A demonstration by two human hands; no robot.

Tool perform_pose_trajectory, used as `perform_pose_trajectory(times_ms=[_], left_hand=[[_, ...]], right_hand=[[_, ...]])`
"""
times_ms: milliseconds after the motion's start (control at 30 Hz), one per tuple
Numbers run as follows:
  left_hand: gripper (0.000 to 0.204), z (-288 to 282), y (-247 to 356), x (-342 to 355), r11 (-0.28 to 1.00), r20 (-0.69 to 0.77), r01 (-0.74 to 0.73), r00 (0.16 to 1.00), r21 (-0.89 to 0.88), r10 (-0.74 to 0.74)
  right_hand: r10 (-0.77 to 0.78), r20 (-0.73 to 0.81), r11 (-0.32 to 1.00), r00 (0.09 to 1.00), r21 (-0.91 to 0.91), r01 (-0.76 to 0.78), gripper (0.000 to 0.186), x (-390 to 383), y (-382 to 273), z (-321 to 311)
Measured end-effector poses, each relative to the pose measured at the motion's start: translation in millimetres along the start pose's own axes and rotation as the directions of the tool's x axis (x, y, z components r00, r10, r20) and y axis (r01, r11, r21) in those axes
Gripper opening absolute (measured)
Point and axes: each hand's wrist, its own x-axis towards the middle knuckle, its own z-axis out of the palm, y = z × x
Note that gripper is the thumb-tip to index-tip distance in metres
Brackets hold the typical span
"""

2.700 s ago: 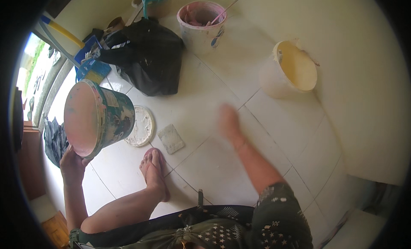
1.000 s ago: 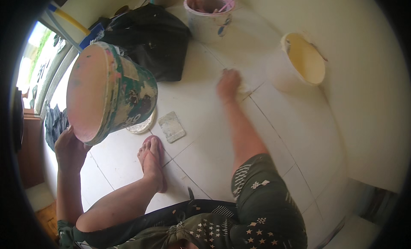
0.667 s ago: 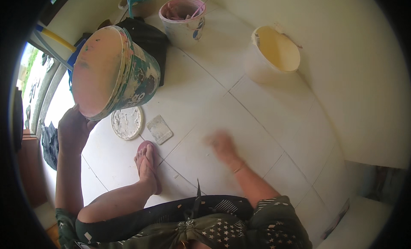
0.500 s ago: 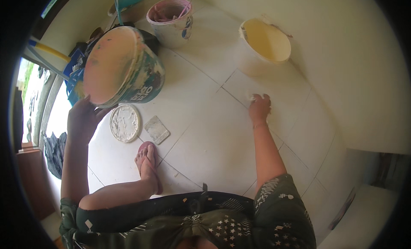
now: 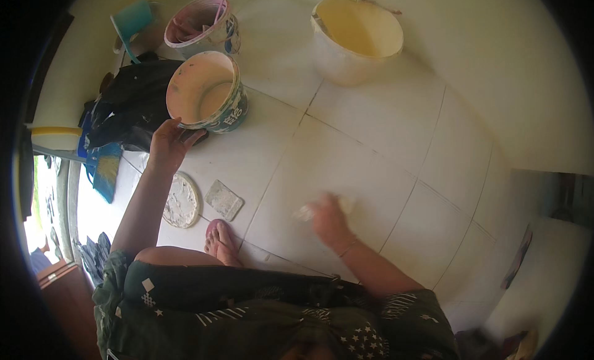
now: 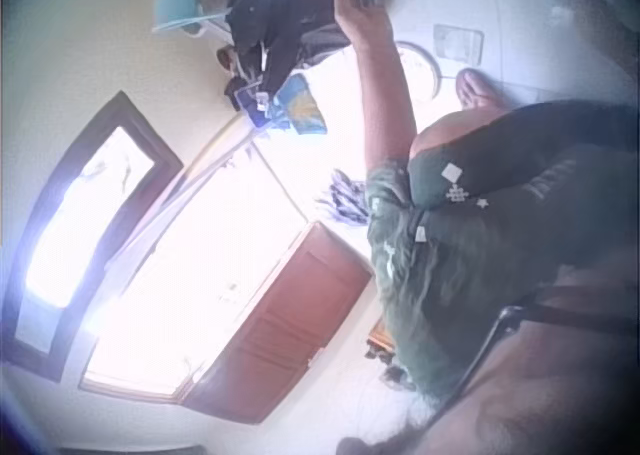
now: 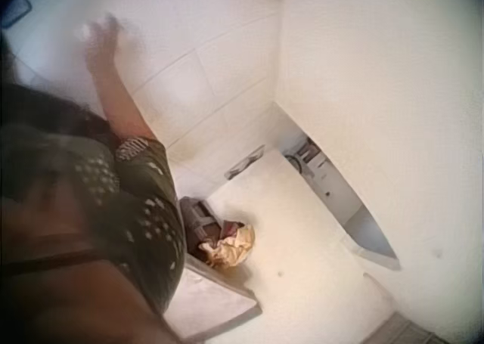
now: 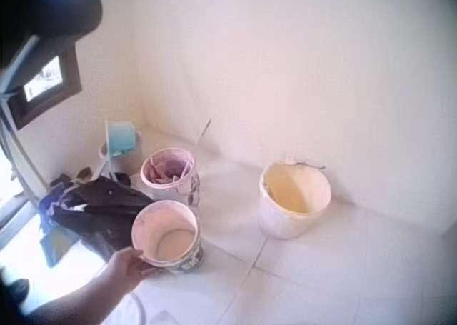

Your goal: The person scrapes dried material from floor tiles with a metal tool and wipes the surface with a cloth.

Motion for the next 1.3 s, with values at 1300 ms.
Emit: perform_pose_trajectory(times_ms=[1300], left_hand=[[0.018,-39.7,-46.7,-16.1,0.677,0.104,-0.176,0.984,0.714,0.146]], right_hand=[[0.257,0.180,0.874,0.950,0.376,-0.308,0.031,93.5,-139.3,107.4]])
